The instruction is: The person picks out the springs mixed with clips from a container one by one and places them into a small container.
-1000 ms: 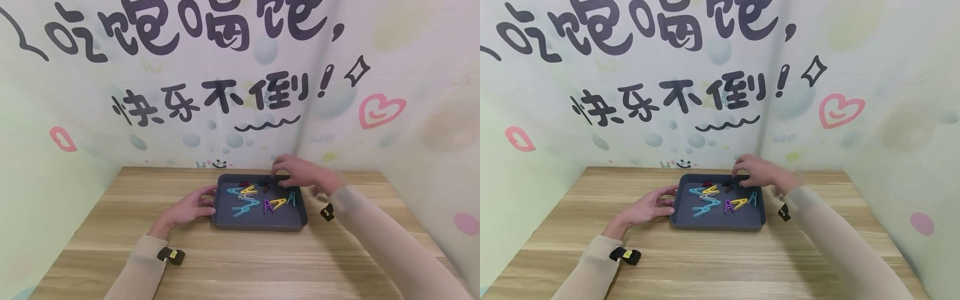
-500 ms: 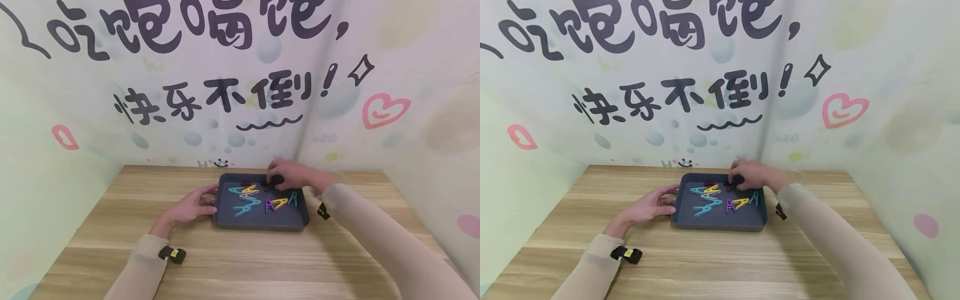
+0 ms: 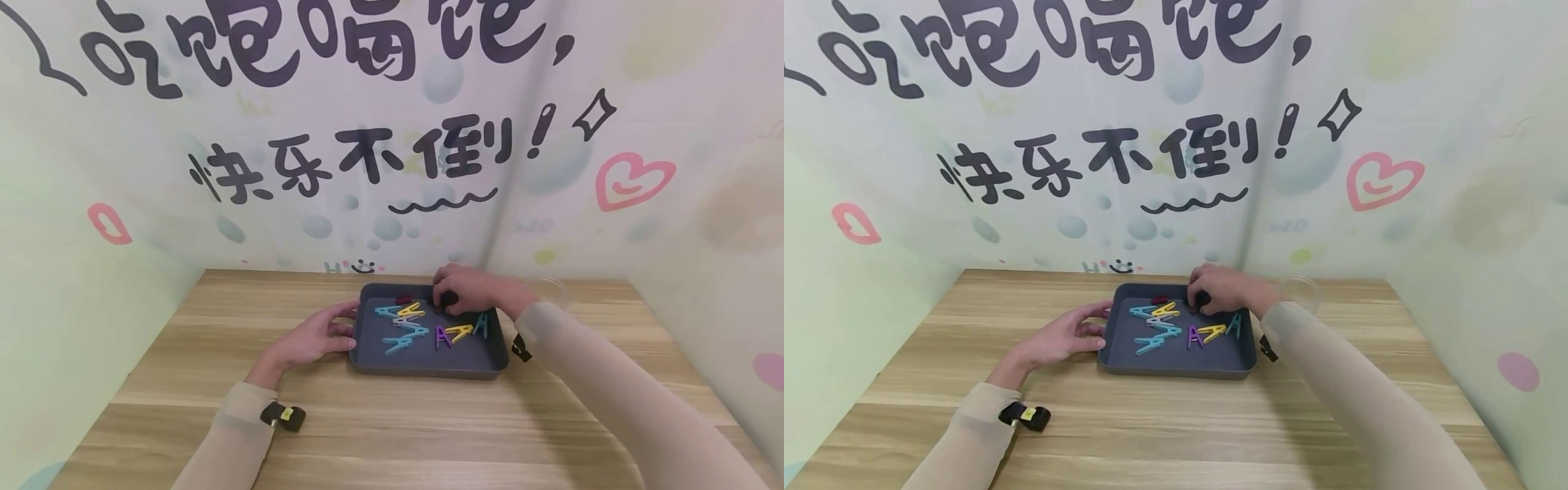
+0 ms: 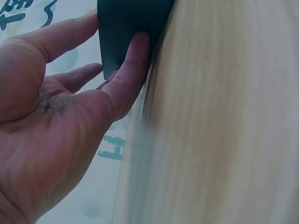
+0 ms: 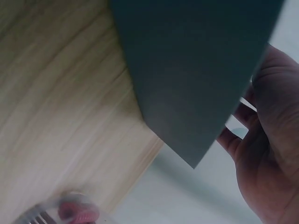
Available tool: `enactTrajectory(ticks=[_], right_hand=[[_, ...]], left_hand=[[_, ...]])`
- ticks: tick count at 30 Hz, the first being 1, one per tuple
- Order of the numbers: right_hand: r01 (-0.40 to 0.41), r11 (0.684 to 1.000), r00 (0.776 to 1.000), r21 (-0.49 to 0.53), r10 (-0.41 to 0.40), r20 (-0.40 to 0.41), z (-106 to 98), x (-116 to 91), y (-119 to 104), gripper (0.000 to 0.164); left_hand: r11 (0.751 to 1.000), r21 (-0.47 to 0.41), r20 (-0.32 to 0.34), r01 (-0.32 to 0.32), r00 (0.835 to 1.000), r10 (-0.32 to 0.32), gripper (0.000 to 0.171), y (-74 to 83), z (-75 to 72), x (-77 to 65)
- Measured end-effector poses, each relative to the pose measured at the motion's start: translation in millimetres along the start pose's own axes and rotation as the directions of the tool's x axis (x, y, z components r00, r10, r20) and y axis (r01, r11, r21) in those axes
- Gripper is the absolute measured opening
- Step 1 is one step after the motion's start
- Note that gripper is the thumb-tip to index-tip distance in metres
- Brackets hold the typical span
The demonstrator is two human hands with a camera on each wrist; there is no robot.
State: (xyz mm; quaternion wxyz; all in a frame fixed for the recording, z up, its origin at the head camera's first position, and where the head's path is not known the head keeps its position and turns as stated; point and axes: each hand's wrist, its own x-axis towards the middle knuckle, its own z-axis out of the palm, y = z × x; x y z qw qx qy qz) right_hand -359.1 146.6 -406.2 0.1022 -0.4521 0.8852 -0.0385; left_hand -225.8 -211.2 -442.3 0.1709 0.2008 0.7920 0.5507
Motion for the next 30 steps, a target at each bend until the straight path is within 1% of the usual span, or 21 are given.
enactTrajectory(ticks=[7,14,21,26,30], right_hand=[[-0.03,0.999,1.0,0.027,0.03,0.007,2,-5,2,0.013],[-0.005,0.999,0.998,0.044,0.008,-0.059,1,-13,6,0.015],[0.001,0.999,0.993,0.045,0.005,-0.121,-6,-23,6,0.016],[0.021,0.999,0.987,0.046,-0.013,-0.163,-15,-35,6,0.016],[0.01,0.998,0.986,0.055,-0.001,-0.168,-25,-47,2,0.015]], left_hand=[[1.0,-0.004,0.008,0.0,1.0,0.0,0.077,0.6,0.9,1.6],[1.0,0.008,-0.001,0.004,1.0,-0.004,0.076,1.2,1.3,0.4],[1.0,0.018,-0.005,0.005,1.0,-0.005,0.077,-0.1,0.9,-0.8],[1.0,0.014,-0.002,-0.002,1.0,0.002,0.076,0.4,1.2,-2.0],[1.0,0.007,-0.001,-0.006,1.0,0.006,0.077,0.1,1.0,-2.0]])
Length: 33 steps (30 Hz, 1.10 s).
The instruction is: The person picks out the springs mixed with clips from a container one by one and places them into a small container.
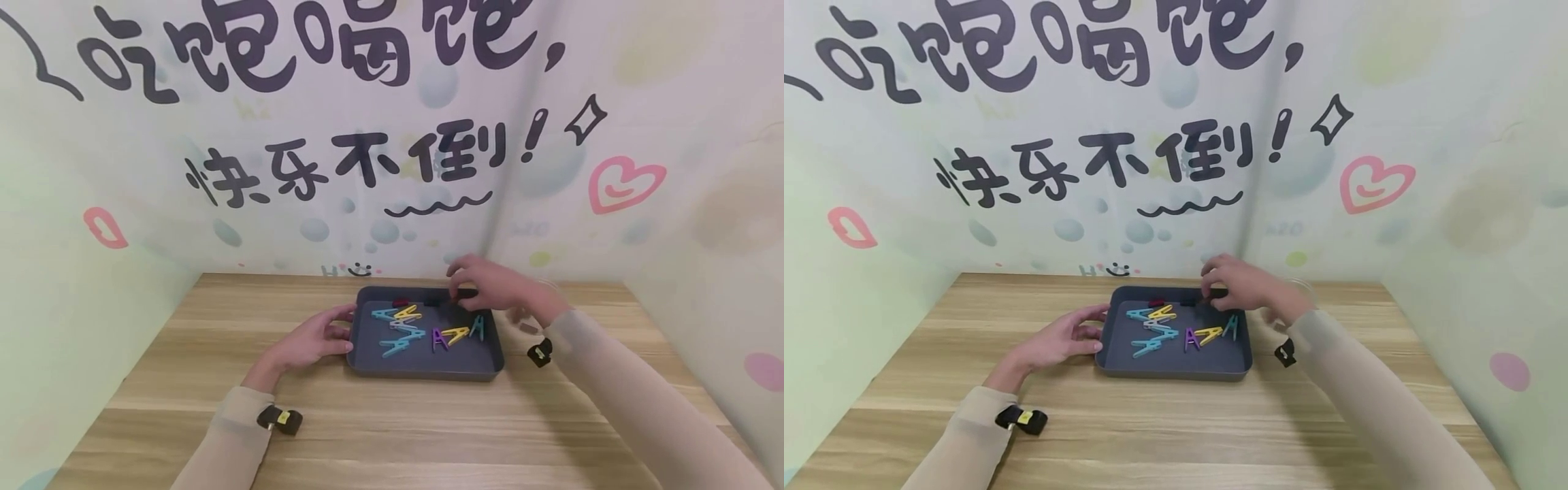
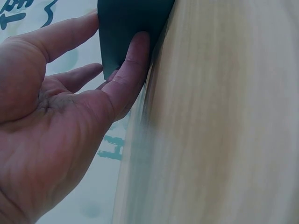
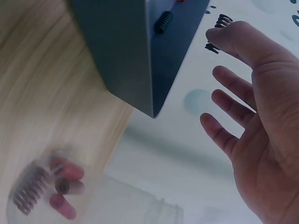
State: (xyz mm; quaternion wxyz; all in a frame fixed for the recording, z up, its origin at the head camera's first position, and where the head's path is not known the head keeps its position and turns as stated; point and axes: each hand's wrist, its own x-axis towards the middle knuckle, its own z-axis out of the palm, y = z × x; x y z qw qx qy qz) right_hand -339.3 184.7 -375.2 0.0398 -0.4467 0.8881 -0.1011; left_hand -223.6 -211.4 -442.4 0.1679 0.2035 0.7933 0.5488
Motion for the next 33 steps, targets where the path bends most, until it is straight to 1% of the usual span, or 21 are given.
enactTrajectory(ticks=[5,10,16,26,33], right_hand=[[-0.051,0.998,0.999,0.026,0.051,-0.013,-11,-12,-6,0.015],[-0.031,0.999,0.997,0.029,0.033,-0.069,-18,-24,-2,0.017],[-0.061,0.997,0.992,0.054,0.067,-0.105,-27,-42,4,0.02],[-0.108,0.993,0.987,0.052,0.114,-0.117,-33,-68,11,0.018],[-0.122,0.992,0.981,0.035,0.125,-0.15,-34,-89,22,0.019]], left_hand=[[1.0,0.001,0.0,0.001,1.0,-0.001,0.077,-1.1,-0.6,-0.4],[1.0,0.004,0.001,-0.001,1.0,0.001,0.076,0.0,-0.4,-0.6],[1.0,0.006,0.001,-0.004,1.0,0.004,0.076,0.6,-0.2,-0.1],[1.0,0.013,0.001,-0.004,1.0,0.004,0.075,0.6,-0.6,-0.8],[1.0,0.011,0.0,0.0,1.0,0.0,0.075,1.3,0.6,-0.2]])
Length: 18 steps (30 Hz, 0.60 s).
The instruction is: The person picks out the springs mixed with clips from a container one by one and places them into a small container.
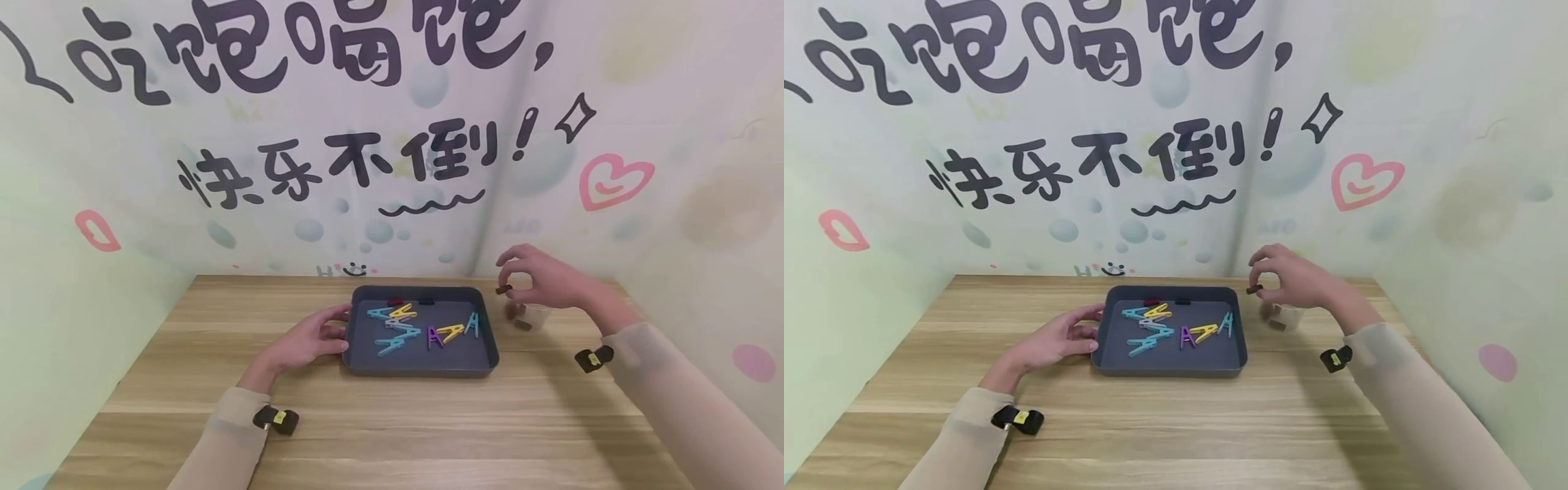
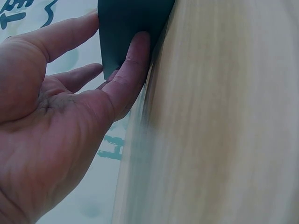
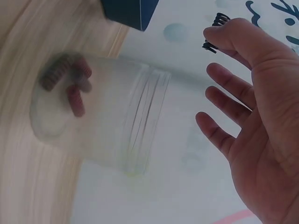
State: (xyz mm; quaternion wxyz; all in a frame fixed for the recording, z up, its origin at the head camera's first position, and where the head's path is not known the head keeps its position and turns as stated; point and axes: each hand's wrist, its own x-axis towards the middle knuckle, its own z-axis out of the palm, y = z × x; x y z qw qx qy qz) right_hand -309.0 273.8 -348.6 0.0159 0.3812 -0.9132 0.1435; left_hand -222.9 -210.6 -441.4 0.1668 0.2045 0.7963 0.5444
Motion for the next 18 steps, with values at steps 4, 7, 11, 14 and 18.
enactTrajectory(ticks=[4,7,11,14,18], right_hand=[[-0.027,1.0,1.0,0.007,0.027,0.0,-3,-9,8,0.021],[-0.04,0.999,0.999,0.016,0.041,-0.001,-5,-16,13,0.021],[-0.073,0.997,0.997,0.009,0.073,-0.007,-9,-24,17,0.022],[-0.106,0.994,0.994,0.008,0.106,-0.004,-11,-29,19,0.02],[-0.129,0.992,0.992,0.018,0.129,0.001,-12,-34,22,0.019]], left_hand=[[1.0,0.002,-0.001,0.002,1.0,-0.002,0.076,0.0,-0.1,0.4],[1.0,0.006,0.0,-0.001,1.0,0.001,0.076,-0.6,-0.4,0.6],[1.0,0.006,0.0,-0.003,1.0,0.003,0.076,-1.9,-0.9,0.7],[1.0,0.007,-0.001,-0.001,1.0,0.001,0.076,-3.1,-1.5,0.8],[1.0,0.015,-0.003,-0.002,1.0,0.002,0.076,-4.3,-2.0,1.0]])
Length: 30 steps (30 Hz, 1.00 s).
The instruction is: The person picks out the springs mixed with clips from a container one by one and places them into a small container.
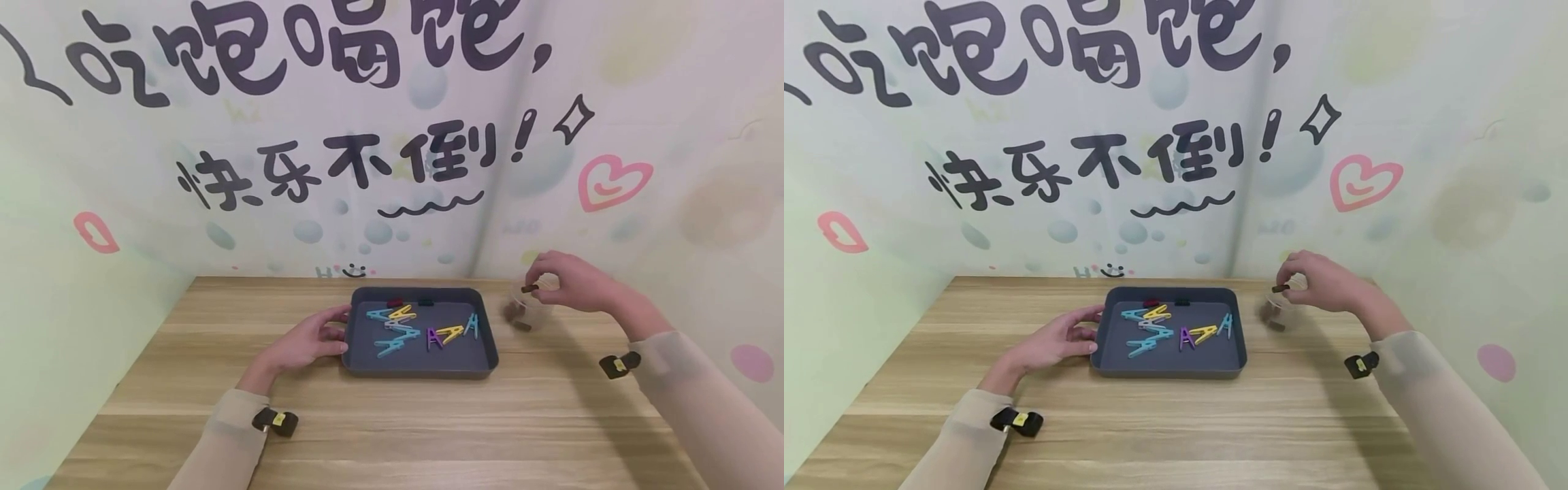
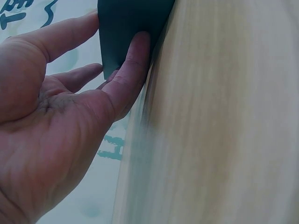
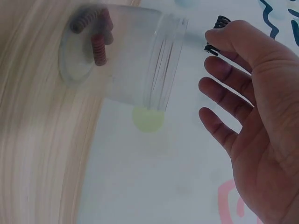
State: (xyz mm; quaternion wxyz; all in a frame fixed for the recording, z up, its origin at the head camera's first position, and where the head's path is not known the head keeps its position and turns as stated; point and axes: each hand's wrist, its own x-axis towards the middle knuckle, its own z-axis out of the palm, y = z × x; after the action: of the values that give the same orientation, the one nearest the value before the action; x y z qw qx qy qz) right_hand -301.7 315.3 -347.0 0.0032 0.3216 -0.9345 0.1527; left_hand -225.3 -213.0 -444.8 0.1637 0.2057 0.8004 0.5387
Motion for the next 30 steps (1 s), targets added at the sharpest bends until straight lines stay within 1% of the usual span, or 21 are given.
enactTrajectory(ticks=[8,12,20,25,28,30], right_hand=[[0.017,0.999,1.0,-0.034,-0.018,-0.021,-1,-5,14,0.019],[0.014,0.998,1.0,-0.057,-0.015,-0.018,-2,-5,18,0.019],[0.011,0.999,1.0,-0.035,-0.011,0.012,1,0,26,0.018],[-0.029,1.0,0.999,-0.004,0.029,0.02,6,-1,33,0.021],[-0.071,0.997,0.997,0.015,0.07,0.02,8,-2,32,0.026],[-0.081,0.996,0.997,0.024,0.081,0.013,9,-1,30,0.03]], left_hand=[[1.0,-0.007,0.007,0.004,1.0,-0.003,0.076,2.4,0.7,-0.6],[1.0,-0.014,0.005,0.005,1.0,-0.004,0.076,3.2,1.0,-0.8],[1.0,-0.006,0.004,-0.002,1.0,0.002,0.076,1.1,1.0,-0.8],[1.0,-0.018,0.007,-0.005,1.0,0.005,0.076,0.3,1.0,0.1],[1.0,-0.022,0.006,-0.002,1.0,0.002,0.076,0.6,0.8,-0.1],[1.0,-0.022,0.005,0.002,1.0,-0.001,0.076,1.0,0.6,-0.5]])
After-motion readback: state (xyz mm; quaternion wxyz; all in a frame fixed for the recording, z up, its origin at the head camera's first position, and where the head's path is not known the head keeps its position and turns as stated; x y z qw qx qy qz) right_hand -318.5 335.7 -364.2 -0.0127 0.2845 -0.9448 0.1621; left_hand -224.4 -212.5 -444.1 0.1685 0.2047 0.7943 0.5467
